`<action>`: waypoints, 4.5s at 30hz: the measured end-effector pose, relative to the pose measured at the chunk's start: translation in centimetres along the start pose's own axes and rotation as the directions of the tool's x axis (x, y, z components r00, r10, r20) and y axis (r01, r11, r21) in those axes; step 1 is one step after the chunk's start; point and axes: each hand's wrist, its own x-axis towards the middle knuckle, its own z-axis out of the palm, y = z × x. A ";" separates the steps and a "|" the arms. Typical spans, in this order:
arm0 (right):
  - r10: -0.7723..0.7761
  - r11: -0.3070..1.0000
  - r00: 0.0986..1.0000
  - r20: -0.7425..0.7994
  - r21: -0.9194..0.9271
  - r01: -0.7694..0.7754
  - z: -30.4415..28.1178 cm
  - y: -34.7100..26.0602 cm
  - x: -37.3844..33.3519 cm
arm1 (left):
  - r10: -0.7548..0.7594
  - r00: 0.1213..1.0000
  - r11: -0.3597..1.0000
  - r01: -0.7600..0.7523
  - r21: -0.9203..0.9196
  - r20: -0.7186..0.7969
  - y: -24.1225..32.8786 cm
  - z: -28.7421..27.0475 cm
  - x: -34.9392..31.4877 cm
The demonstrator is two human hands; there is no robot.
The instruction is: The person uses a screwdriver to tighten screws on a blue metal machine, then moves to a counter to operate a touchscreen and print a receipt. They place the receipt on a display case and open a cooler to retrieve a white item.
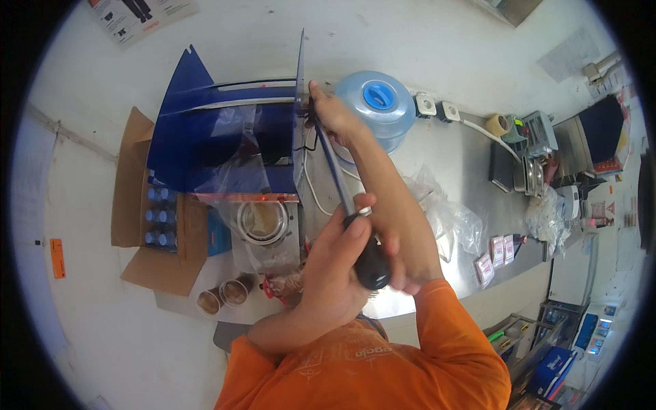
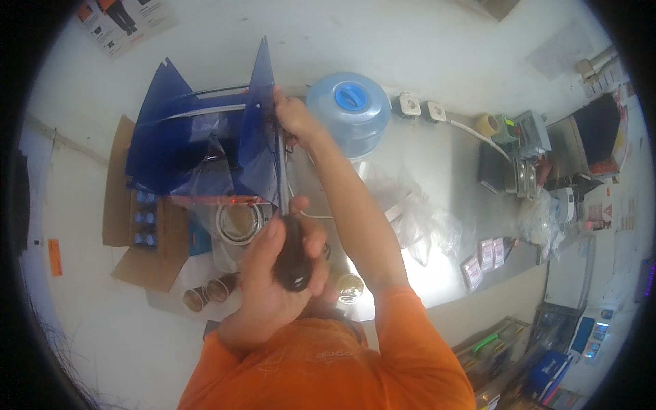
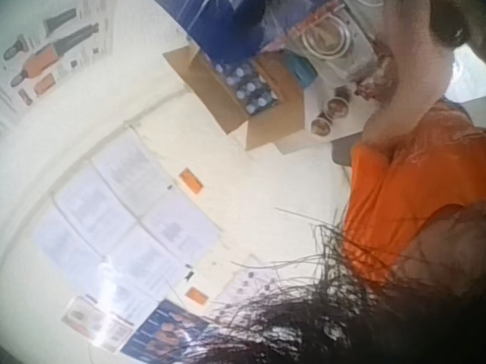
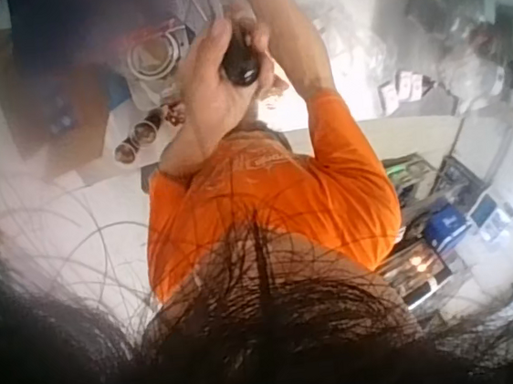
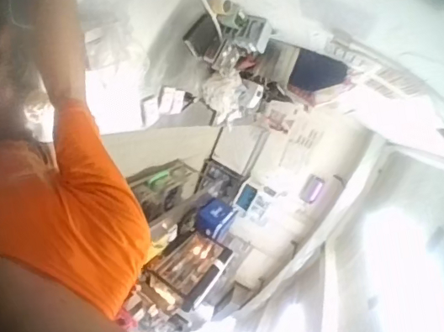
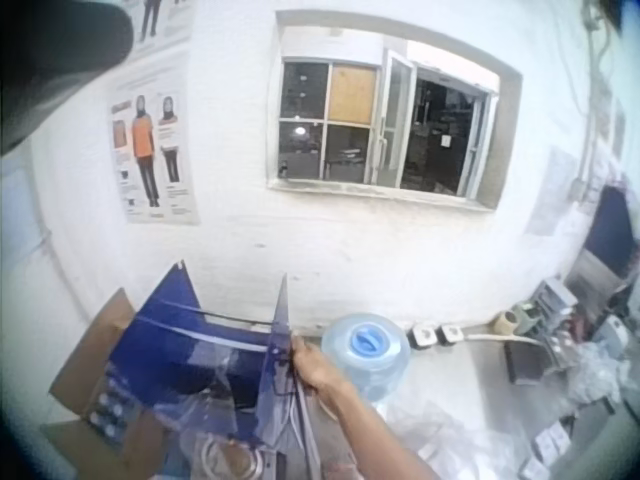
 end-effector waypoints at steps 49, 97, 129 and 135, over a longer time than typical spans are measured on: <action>-0.082 0.978 0.989 0.126 0.201 0.055 0.0 1.9 -0.8 | 0.006 0.998 0.987 -0.016 0.158 0.064 -5.3 -2.1 1.9; -0.415 0.726 0.269 -0.869 -0.138 0.673 -6.9 7.1 -8.3 | 0.826 0.471 0.393 -0.084 0.916 -0.311 6.8 -26.8 -1.2; -0.654 0.723 0.458 -0.603 -0.320 0.612 5.7 2.3 -21.1 | 0.595 0.755 0.490 -0.070 0.869 -0.274 7.7 -25.1 -11.0; -0.047 0.425 0.978 -0.202 -0.890 -0.163 -2.3 21.5 -11.0 | 0.829 0.543 -0.363 0.337 0.868 0.136 7.2 -22.5 -13.0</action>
